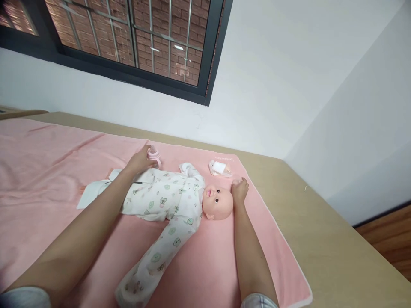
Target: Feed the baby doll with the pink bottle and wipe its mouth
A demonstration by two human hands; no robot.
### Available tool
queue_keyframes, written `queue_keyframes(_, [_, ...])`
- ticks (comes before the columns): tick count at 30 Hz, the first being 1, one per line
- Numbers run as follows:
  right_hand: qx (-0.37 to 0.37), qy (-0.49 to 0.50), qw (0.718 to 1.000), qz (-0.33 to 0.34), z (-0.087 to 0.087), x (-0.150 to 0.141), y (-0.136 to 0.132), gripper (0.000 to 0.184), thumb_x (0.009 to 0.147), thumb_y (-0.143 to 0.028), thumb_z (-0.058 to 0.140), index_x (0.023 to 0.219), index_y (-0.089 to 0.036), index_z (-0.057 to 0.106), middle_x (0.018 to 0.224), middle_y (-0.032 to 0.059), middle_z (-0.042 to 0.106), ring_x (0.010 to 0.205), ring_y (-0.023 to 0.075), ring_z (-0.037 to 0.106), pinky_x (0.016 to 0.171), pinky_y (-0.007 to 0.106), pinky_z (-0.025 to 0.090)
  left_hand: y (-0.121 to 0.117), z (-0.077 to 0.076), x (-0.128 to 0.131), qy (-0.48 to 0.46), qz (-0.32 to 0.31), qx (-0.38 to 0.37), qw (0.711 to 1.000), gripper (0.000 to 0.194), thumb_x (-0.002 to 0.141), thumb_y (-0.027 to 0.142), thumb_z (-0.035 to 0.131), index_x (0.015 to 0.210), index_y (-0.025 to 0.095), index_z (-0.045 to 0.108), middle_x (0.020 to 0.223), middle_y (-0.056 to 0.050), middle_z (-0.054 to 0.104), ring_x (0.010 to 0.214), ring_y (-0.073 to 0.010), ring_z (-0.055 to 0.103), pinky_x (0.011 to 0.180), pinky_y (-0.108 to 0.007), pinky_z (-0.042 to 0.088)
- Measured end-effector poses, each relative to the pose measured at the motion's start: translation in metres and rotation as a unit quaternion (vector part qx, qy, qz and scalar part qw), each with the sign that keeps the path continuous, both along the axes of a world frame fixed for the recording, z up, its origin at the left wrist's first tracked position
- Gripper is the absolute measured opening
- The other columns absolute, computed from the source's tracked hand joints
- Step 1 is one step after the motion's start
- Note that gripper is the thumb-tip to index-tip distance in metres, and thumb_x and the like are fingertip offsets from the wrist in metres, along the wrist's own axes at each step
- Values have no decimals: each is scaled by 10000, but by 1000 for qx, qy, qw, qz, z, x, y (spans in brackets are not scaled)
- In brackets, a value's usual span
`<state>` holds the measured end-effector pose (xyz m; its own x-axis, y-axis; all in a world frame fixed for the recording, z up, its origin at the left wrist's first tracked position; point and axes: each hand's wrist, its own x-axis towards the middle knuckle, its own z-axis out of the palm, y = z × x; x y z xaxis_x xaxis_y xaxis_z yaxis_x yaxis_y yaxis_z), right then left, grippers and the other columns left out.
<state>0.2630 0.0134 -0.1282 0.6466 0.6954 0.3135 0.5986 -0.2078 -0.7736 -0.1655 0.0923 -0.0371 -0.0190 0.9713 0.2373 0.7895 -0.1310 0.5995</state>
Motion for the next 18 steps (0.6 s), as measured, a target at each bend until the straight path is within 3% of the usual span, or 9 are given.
queue_keyframes(5, [30, 18, 999, 1, 2, 2, -2, 690, 706, -310, 565, 1345, -100, 410, 1322, 220, 471, 1212, 343, 492, 1053, 447, 386, -2, 9, 2, -76, 13, 57, 995, 616, 646, 259, 713, 1221, 214, 495, 1035, -97, 653, 1007, -349, 622, 825, -390, 468])
queue_keyframes(9, [153, 71, 986, 14, 16, 3, -5, 632, 712, -303, 625, 1268, -80, 424, 1271, 237, 509, 1156, 311, 524, 1048, 422, 395, -12, 24, 13, -177, -37, 127, 975, 571, 718, 267, 672, 1252, 183, 489, 1140, -86, 623, 992, -255, 611, 847, -358, 489])
queue_keyframes(13, [220, 79, 972, 39, 48, 0, -2, 555, 810, -343, 571, 1281, -148, 351, 1299, 166, 507, 1103, 199, 568, 994, 338, 458, -39, 45, 37, -217, -134, 121, 959, 570, 740, 245, 672, 1277, 197, 488, 1174, -70, 607, 1042, -216, 596, 822, -300, 532])
queue_keyframes(16, [266, 73, 958, 82, 79, -13, -1, 496, 864, -361, 518, 1295, -219, 316, 1319, 108, 485, 1143, 160, 570, 1012, 365, 464, -70, 62, 59, -214, -212, 70, 951, 639, 732, 177, 675, 1333, 204, 459, 1133, -64, 588, 938, -226, 642, 789, -318, 541])
queue_keyframes(18, [323, 70, 929, 168, 101, -31, -9, 532, 859, -364, 553, 1320, -234, 320, 1252, 103, 514, 1174, 191, 567, 1013, 432, 464, -91, 71, 72, -181, -235, 24, 955, 736, 726, 148, 669, 1401, 214, 384, 1146, -66, 558, 910, -225, 653, 798, -327, 531])
